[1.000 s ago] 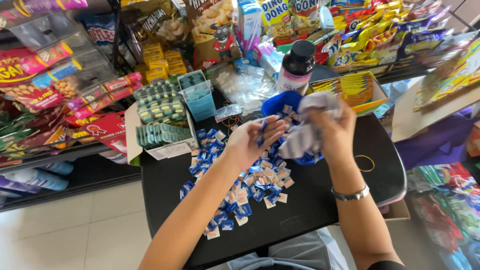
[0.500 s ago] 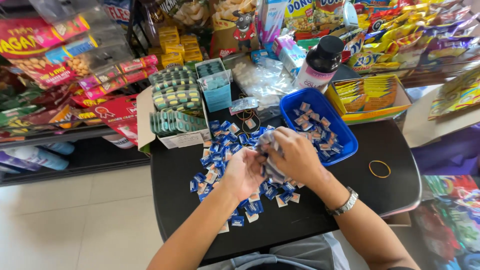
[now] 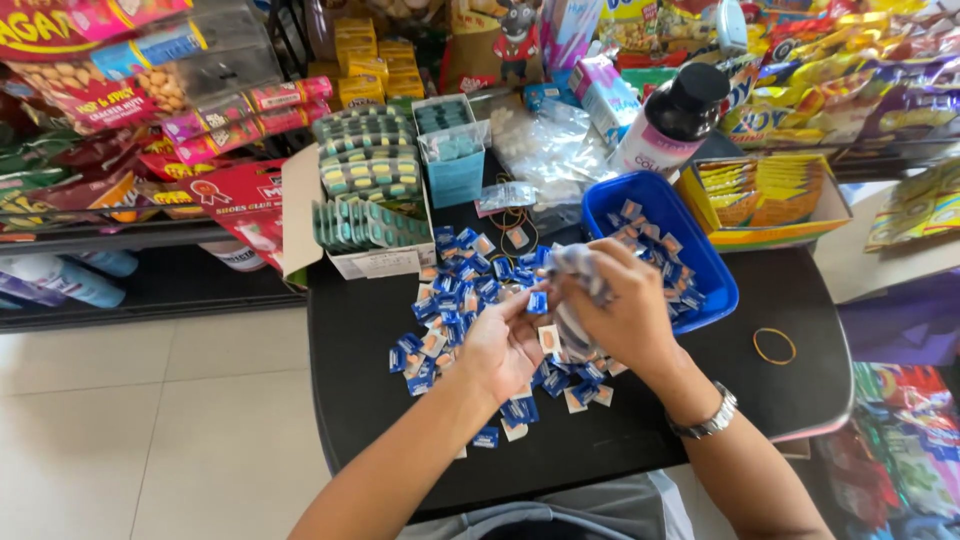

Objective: The person picks up small blue and white packets from a pile on a table and places them into a striped cloth pouch by hand.

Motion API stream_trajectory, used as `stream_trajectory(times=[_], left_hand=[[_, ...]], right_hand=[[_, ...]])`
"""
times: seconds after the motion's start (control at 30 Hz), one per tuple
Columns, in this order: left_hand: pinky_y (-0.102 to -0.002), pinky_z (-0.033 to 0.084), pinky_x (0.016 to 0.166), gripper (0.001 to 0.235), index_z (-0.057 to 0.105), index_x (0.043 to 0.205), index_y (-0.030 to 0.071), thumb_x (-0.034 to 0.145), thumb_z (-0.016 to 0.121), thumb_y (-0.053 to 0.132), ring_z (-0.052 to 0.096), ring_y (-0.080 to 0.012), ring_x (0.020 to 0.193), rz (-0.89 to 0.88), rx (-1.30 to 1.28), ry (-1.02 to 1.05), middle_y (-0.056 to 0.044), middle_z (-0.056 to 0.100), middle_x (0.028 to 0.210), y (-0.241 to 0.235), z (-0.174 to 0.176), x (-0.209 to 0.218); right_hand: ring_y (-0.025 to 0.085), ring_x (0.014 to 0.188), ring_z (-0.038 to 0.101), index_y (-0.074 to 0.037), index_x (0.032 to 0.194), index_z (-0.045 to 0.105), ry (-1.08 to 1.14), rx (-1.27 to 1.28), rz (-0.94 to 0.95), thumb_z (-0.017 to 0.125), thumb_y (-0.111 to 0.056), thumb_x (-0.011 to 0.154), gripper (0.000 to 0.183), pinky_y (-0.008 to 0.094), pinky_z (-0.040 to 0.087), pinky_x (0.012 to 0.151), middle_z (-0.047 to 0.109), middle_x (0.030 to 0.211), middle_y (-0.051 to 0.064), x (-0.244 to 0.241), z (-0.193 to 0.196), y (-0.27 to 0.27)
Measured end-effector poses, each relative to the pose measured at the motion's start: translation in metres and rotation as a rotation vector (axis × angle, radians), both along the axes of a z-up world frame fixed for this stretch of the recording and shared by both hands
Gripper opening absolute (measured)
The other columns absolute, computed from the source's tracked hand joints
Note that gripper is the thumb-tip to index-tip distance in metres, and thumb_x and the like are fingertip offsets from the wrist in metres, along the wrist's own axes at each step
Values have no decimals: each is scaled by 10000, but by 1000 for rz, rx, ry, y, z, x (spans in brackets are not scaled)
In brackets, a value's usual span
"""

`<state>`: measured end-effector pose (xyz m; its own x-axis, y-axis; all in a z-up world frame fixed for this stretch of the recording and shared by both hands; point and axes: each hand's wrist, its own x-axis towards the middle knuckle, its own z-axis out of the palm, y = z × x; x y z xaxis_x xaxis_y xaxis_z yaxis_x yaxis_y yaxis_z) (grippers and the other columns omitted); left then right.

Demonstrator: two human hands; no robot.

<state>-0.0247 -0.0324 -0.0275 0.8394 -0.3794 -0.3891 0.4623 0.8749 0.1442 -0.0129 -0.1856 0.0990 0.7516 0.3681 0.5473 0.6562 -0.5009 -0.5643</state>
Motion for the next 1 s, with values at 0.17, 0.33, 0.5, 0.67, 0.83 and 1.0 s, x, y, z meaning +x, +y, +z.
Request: stream_trajectory(times=[0.17, 0.33, 0.5, 0.67, 0.83, 1.0], left_hand=[[-403, 610, 924, 388, 612, 1178, -51, 1079, 346, 214, 714, -318, 1081, 64, -159, 4, -202, 724, 1178, 6, 10, -4], [-410, 575, 968, 438, 614, 1267, -70, 1095, 327, 213, 678, -329, 1144, 139, -326, -89, -204, 718, 1225, 9, -3, 0], [-422, 520, 1073, 447, 589, 1309, -45, 1078, 307, 214, 632, -327, 1251, 270, -316, -84, -195, 683, 1285, 11, 30, -5], [-417, 463, 1124, 447, 582, 1322, -24, 1071, 301, 217, 582, -324, 1318, 273, -163, -123, -197, 655, 1345, 12, 53, -9], [-426, 413, 1169, 424, 574, 1325, -12, 1092, 309, 224, 541, -311, 1374, 238, -14, -174, -193, 629, 1380, 9, 58, -13], [-413, 381, 1192, 420, 549, 1346, 6, 1091, 307, 236, 513, -291, 1406, 246, -113, -199, -185, 612, 1413, 16, 60, -13]], right_hand=[[114, 855, 648, -5, 1062, 720, 353, 322, 22, 705, -21, 932, 131, 256, 508, 748, 699, 960, 51, -3, -12, -12], [100, 849, 624, -3, 1044, 717, 568, 345, 184, 739, -27, 895, 153, 245, 505, 747, 690, 921, 61, -17, -6, -2], [263, 835, 706, -10, 976, 691, -52, -38, 91, 810, -88, 776, 246, 322, 556, 726, 690, 1022, 133, -32, 2, 20], [303, 857, 717, -10, 1017, 702, 30, -32, 176, 824, -103, 794, 270, 356, 575, 743, 693, 1052, 130, -34, -1, 28], [318, 882, 703, -25, 1013, 711, -34, -102, 180, 787, -54, 748, 277, 369, 572, 761, 684, 1069, 127, -28, -12, 27], [326, 866, 687, -27, 995, 671, -19, -150, 212, 800, -83, 758, 276, 380, 558, 701, 666, 1066, 142, -33, -6, 27]])
